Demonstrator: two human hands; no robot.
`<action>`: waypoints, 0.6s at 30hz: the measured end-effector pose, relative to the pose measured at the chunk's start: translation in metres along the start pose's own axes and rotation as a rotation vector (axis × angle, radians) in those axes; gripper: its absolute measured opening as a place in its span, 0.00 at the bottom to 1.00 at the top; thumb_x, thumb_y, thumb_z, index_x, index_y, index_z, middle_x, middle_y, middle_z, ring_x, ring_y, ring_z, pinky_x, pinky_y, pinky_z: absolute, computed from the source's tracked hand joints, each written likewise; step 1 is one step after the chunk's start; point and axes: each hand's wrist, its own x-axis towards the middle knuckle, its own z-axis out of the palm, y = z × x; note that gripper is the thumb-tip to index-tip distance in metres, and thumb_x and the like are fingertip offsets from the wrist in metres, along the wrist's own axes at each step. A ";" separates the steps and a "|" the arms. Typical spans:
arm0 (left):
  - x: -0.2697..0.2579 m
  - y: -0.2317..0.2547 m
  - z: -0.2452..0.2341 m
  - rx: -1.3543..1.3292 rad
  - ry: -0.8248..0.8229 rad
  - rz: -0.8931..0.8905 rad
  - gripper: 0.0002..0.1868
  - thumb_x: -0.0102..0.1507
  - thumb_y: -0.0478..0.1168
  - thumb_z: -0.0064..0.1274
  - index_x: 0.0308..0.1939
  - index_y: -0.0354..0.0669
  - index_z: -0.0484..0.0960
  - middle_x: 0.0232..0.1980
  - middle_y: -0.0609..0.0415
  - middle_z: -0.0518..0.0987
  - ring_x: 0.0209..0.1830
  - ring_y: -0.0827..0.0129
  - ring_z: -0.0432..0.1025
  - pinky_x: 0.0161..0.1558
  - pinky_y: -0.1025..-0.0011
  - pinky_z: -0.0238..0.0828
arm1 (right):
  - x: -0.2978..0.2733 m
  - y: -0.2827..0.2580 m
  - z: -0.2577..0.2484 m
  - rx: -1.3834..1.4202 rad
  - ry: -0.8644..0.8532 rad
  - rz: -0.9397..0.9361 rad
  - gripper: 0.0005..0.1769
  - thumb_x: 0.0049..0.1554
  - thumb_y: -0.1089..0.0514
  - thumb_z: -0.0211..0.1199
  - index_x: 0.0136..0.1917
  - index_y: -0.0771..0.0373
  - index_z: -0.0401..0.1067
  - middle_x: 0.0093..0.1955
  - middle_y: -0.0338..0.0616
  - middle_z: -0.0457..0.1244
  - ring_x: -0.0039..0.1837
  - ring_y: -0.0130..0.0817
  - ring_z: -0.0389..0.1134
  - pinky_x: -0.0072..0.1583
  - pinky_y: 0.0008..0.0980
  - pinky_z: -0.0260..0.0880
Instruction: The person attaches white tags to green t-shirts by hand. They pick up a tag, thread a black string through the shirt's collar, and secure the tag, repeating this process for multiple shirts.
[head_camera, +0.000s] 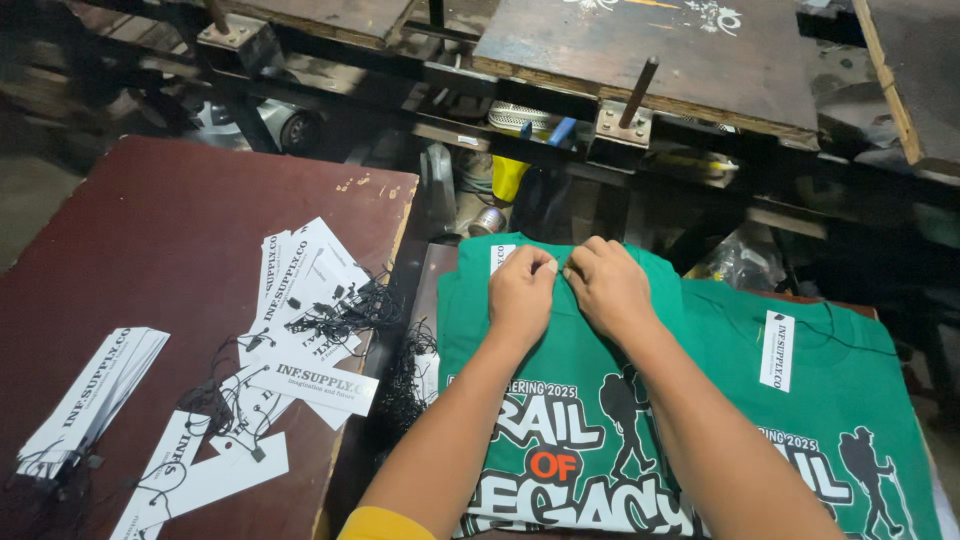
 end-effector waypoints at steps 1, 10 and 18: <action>0.000 0.001 0.000 0.003 0.000 0.002 0.02 0.59 0.37 0.59 0.31 0.48 0.81 0.30 0.52 0.79 0.37 0.54 0.77 0.43 0.60 0.74 | 0.000 0.001 0.001 0.003 0.002 0.000 0.06 0.56 0.49 0.64 0.43 0.50 0.71 0.45 0.36 0.61 0.52 0.42 0.67 0.55 0.41 0.70; 0.011 -0.004 0.005 0.232 -0.160 -0.042 0.04 0.63 0.40 0.53 0.34 0.47 0.78 0.36 0.50 0.77 0.44 0.48 0.75 0.50 0.55 0.72 | -0.003 0.010 0.006 0.191 0.019 0.055 0.05 0.60 0.54 0.60 0.43 0.54 0.70 0.44 0.44 0.60 0.53 0.51 0.66 0.56 0.47 0.68; 0.026 -0.011 0.003 0.241 -0.274 -0.211 0.07 0.63 0.45 0.53 0.32 0.50 0.79 0.36 0.53 0.79 0.48 0.51 0.76 0.53 0.56 0.72 | -0.002 0.001 -0.008 0.264 0.021 0.036 0.10 0.55 0.49 0.66 0.50 0.48 0.73 0.47 0.39 0.63 0.55 0.43 0.67 0.59 0.43 0.68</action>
